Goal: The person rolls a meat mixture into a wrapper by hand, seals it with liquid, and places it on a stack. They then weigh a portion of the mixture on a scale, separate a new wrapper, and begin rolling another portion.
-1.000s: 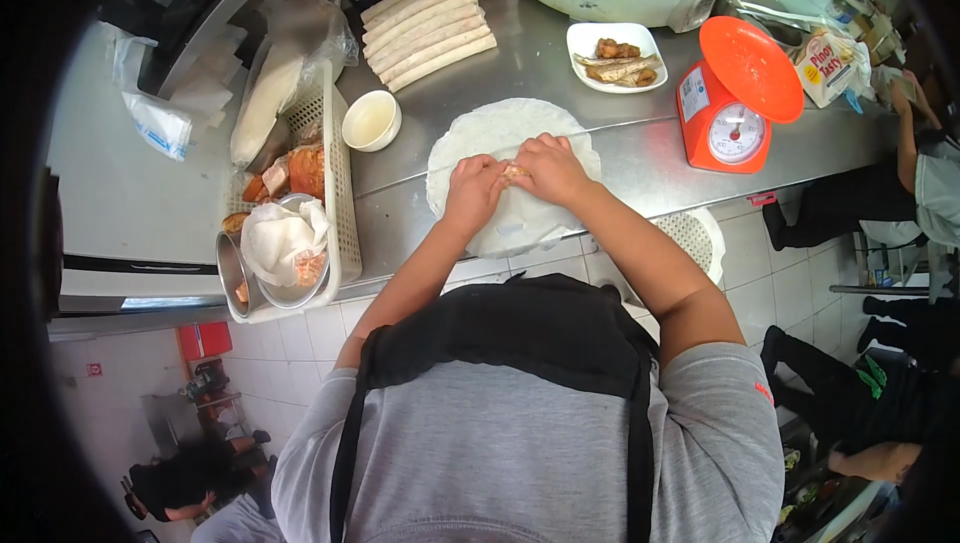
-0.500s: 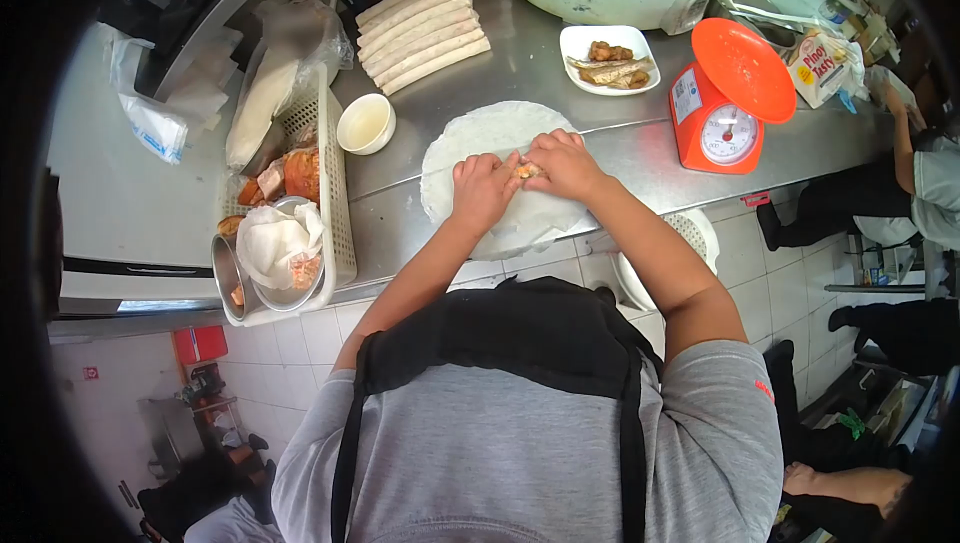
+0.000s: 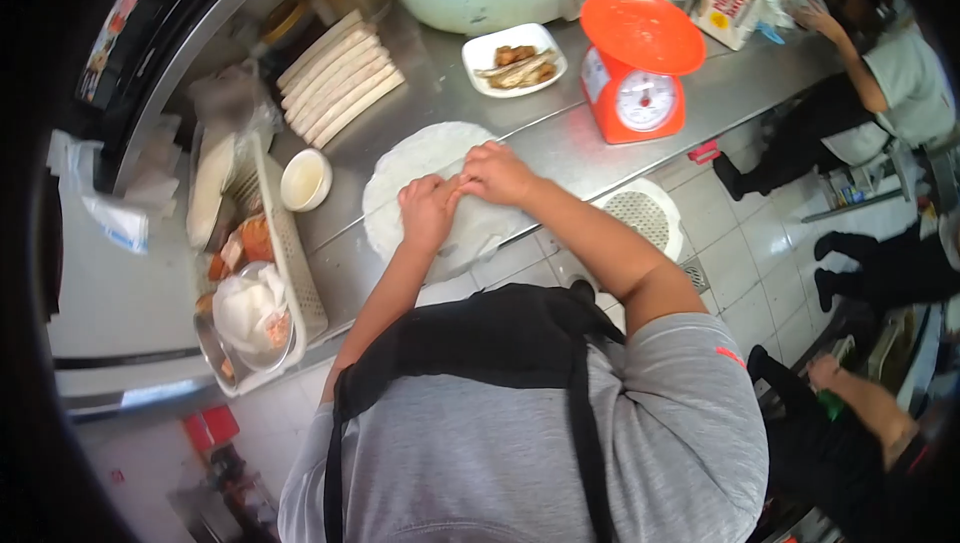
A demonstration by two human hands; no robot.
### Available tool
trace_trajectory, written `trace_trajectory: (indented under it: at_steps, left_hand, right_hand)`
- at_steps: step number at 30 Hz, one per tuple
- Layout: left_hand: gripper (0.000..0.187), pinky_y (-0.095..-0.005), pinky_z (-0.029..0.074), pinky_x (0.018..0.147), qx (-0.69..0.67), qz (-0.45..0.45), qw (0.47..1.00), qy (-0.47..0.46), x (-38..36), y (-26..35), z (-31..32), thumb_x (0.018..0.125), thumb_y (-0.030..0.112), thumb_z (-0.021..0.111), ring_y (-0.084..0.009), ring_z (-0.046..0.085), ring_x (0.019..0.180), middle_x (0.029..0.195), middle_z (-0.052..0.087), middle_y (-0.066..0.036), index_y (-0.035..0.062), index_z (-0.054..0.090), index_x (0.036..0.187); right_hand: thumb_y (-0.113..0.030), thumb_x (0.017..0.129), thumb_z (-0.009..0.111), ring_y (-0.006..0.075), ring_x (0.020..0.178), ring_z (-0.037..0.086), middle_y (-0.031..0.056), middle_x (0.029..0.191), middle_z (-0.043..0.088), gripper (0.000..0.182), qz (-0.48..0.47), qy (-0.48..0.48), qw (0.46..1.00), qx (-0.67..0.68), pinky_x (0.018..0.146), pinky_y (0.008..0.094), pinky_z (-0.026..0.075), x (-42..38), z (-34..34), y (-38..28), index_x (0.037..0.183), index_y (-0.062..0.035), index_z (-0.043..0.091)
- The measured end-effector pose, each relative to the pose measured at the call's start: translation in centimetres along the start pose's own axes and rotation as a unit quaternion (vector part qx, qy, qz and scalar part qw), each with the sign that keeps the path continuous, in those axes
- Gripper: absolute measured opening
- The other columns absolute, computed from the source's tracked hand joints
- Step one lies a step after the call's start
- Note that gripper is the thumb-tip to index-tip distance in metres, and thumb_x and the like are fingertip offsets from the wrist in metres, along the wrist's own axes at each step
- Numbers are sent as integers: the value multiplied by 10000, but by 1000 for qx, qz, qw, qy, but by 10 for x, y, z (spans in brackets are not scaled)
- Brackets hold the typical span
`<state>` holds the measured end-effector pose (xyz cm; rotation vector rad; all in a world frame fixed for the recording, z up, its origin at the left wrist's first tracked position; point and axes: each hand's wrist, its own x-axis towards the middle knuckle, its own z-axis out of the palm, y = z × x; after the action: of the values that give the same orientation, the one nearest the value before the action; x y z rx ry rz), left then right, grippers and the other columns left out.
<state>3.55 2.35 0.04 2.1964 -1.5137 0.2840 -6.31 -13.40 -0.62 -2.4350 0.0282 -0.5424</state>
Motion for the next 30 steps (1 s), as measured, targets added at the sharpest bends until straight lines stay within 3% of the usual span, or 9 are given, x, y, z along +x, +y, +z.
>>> trace_trajectory:
  at_steps: [4, 7, 10, 13, 16, 19, 22, 25, 30]
  left_hand:
    - [271, -366, 339, 753, -3, -22, 1000, 0, 5, 3, -2, 706, 221, 649, -203, 507, 834, 840, 547, -16, 156, 655, 969]
    - [304, -363, 334, 757, -22, -15, 1000, 14, 0, 0, 3, 679, 224, 669, -205, 505, 829, 832, 542, -12, 153, 651, 973]
    - [330, -362, 328, 753, -24, 2, 999, 30, -3, -1, 5, 674, 233, 676, -202, 502, 820, 819, 537, -5, 158, 642, 993]
    - [323, -364, 325, 742, -5, -6, 999, 35, -1, 1, 2, 682, 243, 673, -195, 501, 816, 812, 537, -3, 160, 639, 993]
    - [324, -369, 322, 732, 6, -10, 1000, 8, 1, 4, 5, 695, 246, 664, -191, 503, 817, 811, 540, -2, 160, 635, 1006]
    - [332, -371, 321, 728, 21, -10, 1000, -15, 6, 8, 4, 708, 251, 653, -189, 504, 820, 814, 545, 0, 166, 630, 1028]
    - [316, -368, 321, 726, 33, -19, 999, -7, 6, 12, 1, 729, 261, 636, -189, 505, 815, 806, 544, 0, 179, 631, 1034]
    - [295, -365, 323, 728, 6, -12, 1000, 12, 13, 16, 2, 749, 277, 618, -194, 502, 827, 818, 544, -10, 184, 635, 1028]
    - [267, -366, 329, 745, 7, -4, 1000, 15, 12, 17, 14, 755, 279, 613, -200, 491, 866, 867, 541, -20, 179, 644, 1001]
  right_hand:
    - [-298, 698, 678, 244, 972, 465, 26, 950, 563, 240, 30, -1, 998, -59, 849, 383, 356, 3, -7, -15, 877, -143, 642]
    - [-309, 685, 688, 243, 997, 448, 18, 990, 557, 322, 70, -96, 990, -79, 869, 385, 341, 8, -4, -12, 950, -134, 635]
    - [-300, 687, 686, 238, 995, 448, 9, 994, 554, 308, 70, -121, 987, -79, 867, 396, 342, 9, -8, -7, 941, -132, 638]
    - [-282, 697, 680, 229, 993, 449, -5, 1000, 551, 269, 21, -77, 992, -98, 854, 398, 350, 5, -17, -10, 919, -133, 647]
    - [-293, 684, 692, 237, 998, 446, 10, 999, 549, 293, 69, -150, 980, -112, 857, 402, 348, 11, -19, -9, 938, -154, 644]
    - [-289, 675, 699, 243, 998, 446, 14, 1011, 541, 308, 57, -154, 980, -111, 853, 403, 352, 15, -18, 0, 952, -169, 636]
    - [-269, 683, 692, 235, 983, 455, 9, 968, 551, 255, 37, -37, 994, -96, 843, 403, 356, 6, -25, -3, 909, -165, 634]
    - [-246, 688, 684, 235, 979, 460, 10, 959, 554, 221, 42, -57, 997, -43, 844, 402, 353, 3, -37, -9, 878, -149, 627]
    - [-229, 700, 666, 241, 975, 459, 21, 959, 552, 196, 84, -63, 991, -78, 849, 402, 339, 2, -18, -1, 871, -142, 625]
